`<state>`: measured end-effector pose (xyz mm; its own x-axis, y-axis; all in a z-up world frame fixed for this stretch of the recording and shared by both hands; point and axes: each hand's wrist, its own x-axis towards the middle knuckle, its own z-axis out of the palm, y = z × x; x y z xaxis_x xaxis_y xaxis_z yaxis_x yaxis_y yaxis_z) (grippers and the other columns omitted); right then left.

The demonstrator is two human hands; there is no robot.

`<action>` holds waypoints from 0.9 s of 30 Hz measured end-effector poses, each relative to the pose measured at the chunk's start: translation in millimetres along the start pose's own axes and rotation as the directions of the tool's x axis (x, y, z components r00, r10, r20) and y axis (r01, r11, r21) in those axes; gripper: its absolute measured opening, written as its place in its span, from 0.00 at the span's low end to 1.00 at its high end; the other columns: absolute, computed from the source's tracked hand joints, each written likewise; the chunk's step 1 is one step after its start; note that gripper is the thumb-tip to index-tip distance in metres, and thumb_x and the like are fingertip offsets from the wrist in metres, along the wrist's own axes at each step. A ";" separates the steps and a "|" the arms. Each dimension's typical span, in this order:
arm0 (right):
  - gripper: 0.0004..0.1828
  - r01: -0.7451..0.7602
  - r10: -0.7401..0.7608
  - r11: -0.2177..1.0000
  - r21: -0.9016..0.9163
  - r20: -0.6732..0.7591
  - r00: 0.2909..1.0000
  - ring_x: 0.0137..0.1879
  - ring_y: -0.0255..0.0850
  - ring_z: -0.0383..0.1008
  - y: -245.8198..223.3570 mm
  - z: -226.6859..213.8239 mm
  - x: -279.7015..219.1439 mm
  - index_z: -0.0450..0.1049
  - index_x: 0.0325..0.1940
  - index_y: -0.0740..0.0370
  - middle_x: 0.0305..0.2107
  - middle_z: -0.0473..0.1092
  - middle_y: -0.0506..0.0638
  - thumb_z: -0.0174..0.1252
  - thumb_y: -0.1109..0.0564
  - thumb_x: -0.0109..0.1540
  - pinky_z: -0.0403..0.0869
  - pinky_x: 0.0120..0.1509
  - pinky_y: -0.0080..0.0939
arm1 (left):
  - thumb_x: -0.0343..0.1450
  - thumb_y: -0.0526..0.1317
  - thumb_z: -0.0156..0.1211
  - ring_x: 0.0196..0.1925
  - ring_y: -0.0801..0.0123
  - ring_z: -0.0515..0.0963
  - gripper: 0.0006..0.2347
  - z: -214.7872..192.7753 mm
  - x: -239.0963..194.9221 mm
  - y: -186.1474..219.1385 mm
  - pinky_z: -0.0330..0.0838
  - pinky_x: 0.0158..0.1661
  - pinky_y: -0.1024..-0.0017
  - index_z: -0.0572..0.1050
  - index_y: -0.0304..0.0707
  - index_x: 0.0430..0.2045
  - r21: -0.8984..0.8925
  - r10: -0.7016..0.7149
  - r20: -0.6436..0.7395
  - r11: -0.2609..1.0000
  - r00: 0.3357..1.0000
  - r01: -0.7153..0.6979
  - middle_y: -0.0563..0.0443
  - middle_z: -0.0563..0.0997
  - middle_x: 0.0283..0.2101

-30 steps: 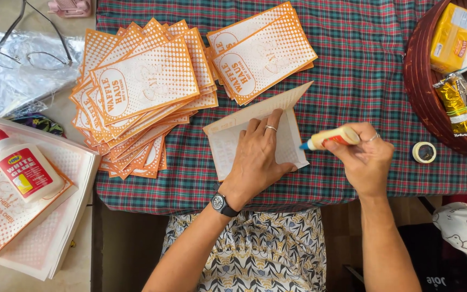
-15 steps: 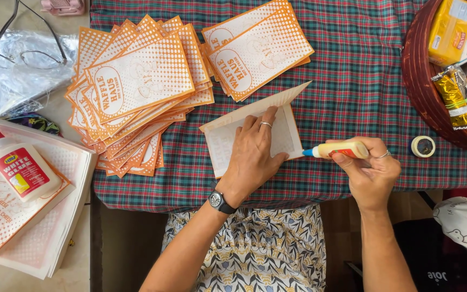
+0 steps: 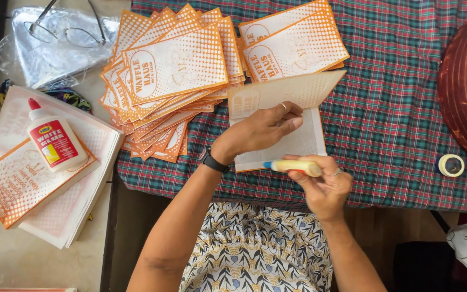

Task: Assembling paper bags by applying glue to templates and folding them into shape.

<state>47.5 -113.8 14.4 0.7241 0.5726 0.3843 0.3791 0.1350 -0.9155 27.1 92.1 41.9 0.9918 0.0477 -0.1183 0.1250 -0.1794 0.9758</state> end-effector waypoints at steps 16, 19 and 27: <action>0.21 -0.240 0.212 0.969 -0.063 -0.290 0.933 0.48 0.42 0.76 25.2 -98.2 43.8 0.60 0.69 0.67 0.49 0.70 0.62 0.54 0.57 0.74 0.80 0.51 0.39 | 0.75 0.40 0.54 0.51 0.52 0.78 0.12 36.6 -37.7 -0.3 0.75 0.43 0.55 0.77 0.35 0.50 0.732 0.265 0.001 0.657 0.964 -0.181 0.44 0.84 0.40; 0.14 -0.447 0.381 0.860 -0.247 -0.273 0.883 0.42 0.45 0.77 13.2 -110.8 59.6 0.60 0.59 0.61 0.44 0.72 0.62 0.57 0.60 0.73 0.78 0.39 0.41 | 0.77 0.32 0.46 0.42 0.55 0.69 0.12 43.3 -46.0 -10.7 0.67 0.33 0.59 0.70 0.31 0.55 0.740 0.352 0.061 0.612 0.934 -0.279 0.46 0.82 0.52; 0.23 0.178 -0.057 0.676 -0.715 0.190 0.980 0.60 0.58 0.69 11.0 -84.8 77.3 0.73 0.66 0.74 0.53 0.74 0.65 0.46 0.76 0.68 0.71 0.64 0.54 | 0.79 0.40 0.49 0.56 0.47 0.73 0.13 62.9 -58.8 -14.5 0.67 0.48 0.55 0.71 0.30 0.54 0.746 0.454 -0.075 0.616 0.888 -0.252 0.36 0.75 0.62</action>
<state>156.4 -136.6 44.1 0.5785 0.7073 0.4062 0.7971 -0.3845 -0.4657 -31.5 30.1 23.2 0.9355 0.0344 0.3518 -0.1544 -0.8555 0.4942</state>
